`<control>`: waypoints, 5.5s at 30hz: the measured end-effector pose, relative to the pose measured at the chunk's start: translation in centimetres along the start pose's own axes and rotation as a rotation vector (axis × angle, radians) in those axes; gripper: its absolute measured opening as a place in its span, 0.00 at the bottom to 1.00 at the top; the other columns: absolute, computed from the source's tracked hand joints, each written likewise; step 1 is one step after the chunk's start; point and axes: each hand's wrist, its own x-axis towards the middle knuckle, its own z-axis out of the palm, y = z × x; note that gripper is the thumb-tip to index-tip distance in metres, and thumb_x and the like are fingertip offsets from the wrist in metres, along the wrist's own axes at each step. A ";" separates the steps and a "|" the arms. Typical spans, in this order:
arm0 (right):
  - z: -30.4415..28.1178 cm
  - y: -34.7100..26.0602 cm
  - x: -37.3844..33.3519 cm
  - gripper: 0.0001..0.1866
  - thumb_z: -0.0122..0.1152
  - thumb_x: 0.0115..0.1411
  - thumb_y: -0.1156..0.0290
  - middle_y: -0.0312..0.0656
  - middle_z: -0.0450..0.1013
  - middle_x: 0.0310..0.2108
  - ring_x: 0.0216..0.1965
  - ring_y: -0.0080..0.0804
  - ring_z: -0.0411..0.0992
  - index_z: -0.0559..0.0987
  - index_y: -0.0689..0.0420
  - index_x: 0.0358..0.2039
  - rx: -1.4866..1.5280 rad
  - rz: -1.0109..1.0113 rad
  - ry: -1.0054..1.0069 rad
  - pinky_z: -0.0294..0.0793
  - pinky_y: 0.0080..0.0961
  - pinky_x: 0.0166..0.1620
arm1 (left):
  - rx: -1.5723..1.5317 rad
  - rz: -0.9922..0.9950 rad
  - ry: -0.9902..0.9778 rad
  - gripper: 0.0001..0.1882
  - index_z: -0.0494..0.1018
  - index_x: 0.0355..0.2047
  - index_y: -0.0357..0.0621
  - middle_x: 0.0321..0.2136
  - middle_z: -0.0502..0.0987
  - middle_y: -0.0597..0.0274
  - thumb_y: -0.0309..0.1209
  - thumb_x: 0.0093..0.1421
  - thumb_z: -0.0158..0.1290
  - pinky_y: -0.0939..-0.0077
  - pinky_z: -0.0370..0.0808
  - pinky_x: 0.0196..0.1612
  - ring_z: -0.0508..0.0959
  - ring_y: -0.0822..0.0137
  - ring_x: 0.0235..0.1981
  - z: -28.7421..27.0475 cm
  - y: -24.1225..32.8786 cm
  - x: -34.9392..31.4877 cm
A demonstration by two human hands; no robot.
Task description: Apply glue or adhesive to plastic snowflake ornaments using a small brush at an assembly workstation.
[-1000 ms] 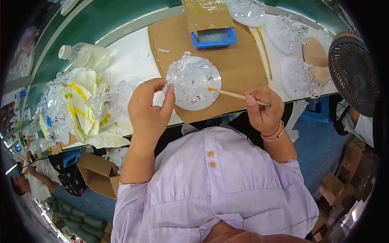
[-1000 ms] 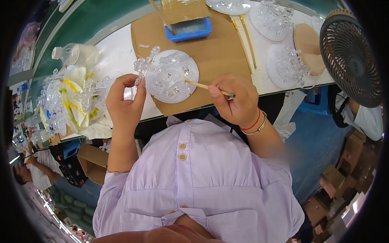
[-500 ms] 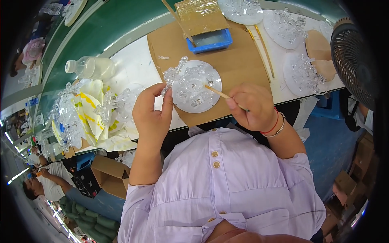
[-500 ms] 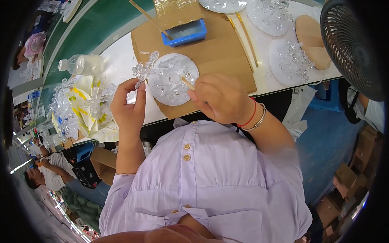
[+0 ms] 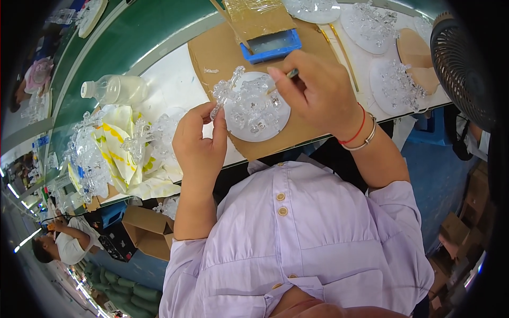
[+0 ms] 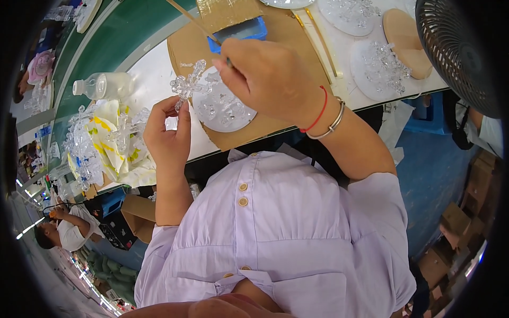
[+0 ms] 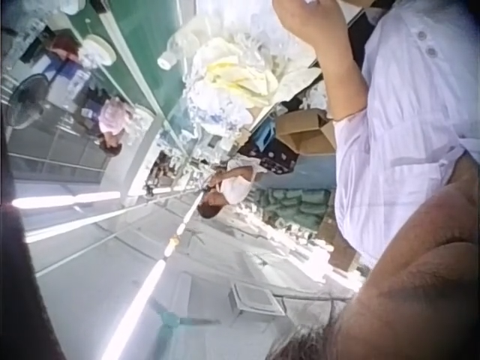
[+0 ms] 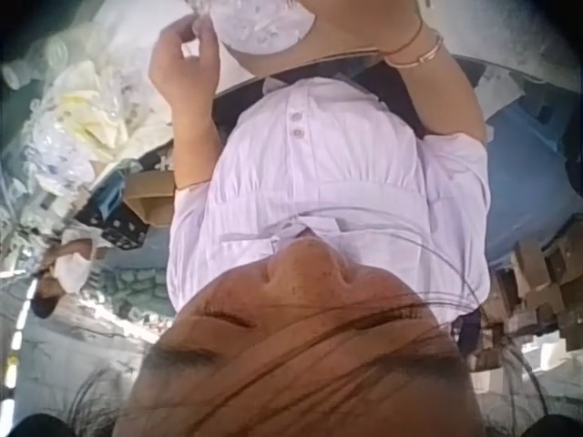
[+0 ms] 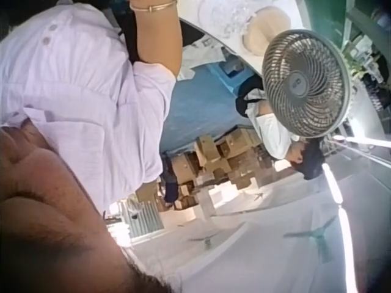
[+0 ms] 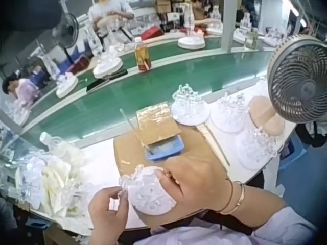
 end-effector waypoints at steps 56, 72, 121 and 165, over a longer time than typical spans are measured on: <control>-2.0 4.4 -2.9 0.06 0.59 0.61 0.75 0.38 0.69 0.23 0.17 0.25 0.65 0.70 0.60 0.32 0.171 0.108 0.080 0.63 0.20 0.21 | 0.063 -0.065 -0.019 0.09 0.75 0.35 0.35 0.28 0.79 0.57 0.22 0.53 0.60 0.77 0.74 0.34 0.78 0.68 0.27 0.2 0.2 0.2; -3.7 3.2 -4.0 0.07 0.59 0.59 0.77 0.39 0.67 0.19 0.16 0.30 0.64 0.69 0.60 0.30 0.166 0.120 0.022 0.63 0.22 0.21 | 0.016 -0.077 0.000 0.09 0.75 0.36 0.35 0.28 0.78 0.57 0.23 0.54 0.60 0.77 0.75 0.34 0.78 0.69 0.27 0.3 0.1 0.2; -3.9 -1.3 -7.3 0.06 0.56 0.56 0.83 0.44 0.72 0.23 0.20 0.39 0.71 0.68 0.61 0.29 0.126 0.059 0.020 0.69 0.28 0.24 | 0.003 -0.085 -0.011 0.10 0.75 0.35 0.37 0.26 0.79 0.57 0.25 0.53 0.61 0.77 0.75 0.34 0.79 0.67 0.27 0.0 0.8 0.1; -3.5 -2.8 -8.7 0.09 0.57 0.56 0.83 0.43 0.71 0.22 0.20 0.38 0.71 0.65 0.60 0.29 0.144 -0.027 0.066 0.68 0.29 0.22 | 0.012 0.070 -0.281 0.16 0.75 0.41 0.42 0.40 0.79 0.59 0.28 0.51 0.63 0.76 0.76 0.33 0.80 0.67 0.28 -3.3 3.3 1.9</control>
